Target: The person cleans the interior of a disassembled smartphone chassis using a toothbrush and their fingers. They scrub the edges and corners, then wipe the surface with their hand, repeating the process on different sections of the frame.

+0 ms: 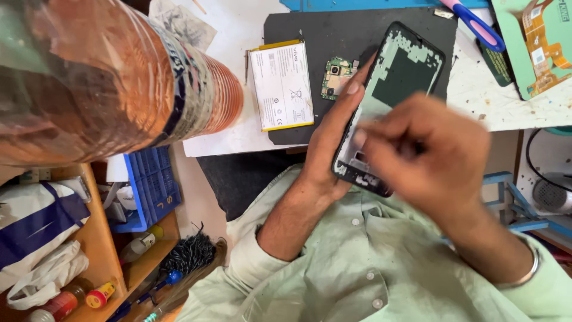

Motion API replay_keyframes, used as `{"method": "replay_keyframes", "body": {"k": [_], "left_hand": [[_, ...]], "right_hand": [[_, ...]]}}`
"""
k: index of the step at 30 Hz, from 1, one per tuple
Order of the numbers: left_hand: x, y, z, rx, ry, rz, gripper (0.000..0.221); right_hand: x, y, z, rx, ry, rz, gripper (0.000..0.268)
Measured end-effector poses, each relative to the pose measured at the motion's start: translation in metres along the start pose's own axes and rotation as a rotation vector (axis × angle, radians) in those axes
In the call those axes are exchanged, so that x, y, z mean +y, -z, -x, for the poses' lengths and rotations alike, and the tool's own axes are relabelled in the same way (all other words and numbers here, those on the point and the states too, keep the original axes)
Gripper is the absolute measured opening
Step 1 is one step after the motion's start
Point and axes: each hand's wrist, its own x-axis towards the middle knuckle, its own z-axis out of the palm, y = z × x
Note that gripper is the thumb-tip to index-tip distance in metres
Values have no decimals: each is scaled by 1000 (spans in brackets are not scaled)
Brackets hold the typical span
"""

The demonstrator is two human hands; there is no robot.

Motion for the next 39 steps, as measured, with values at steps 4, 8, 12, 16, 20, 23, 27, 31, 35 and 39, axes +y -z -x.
{"method": "replay_keyframes", "body": {"k": [4,8,12,16,20,23,27,31,35,39], "left_hand": [[1,-1,2,2,12,-2,59],[0,5,7,-94,-99,-127,53],[-4,6,-1,5,9,6,59],[-1,5,-1,-1,12,-5,61],[-6,3,-2,28,16,-5,62],[0,1,-1,28,9,-18,61],[-3,4,-2,4,29,28,60],[1,2,-2,37,36,11,59],[-6,4,-1,-6,15,-2,56],[2,4,-1,31,52,37,59]], "right_hand": [[-15,2,8,-98,144,-15,10],[-10,3,10,-112,138,-4,10],[10,6,3,-81,96,-13,7],[6,1,6,-94,166,-9,9],[7,6,-12,-58,8,-98,9],[-6,6,3,-111,173,5,9],[15,8,-6,-98,-116,-103,16],[6,1,1,-54,185,19,10],[5,9,-7,-37,35,-85,8],[-1,4,10,-150,312,-21,10]]}}
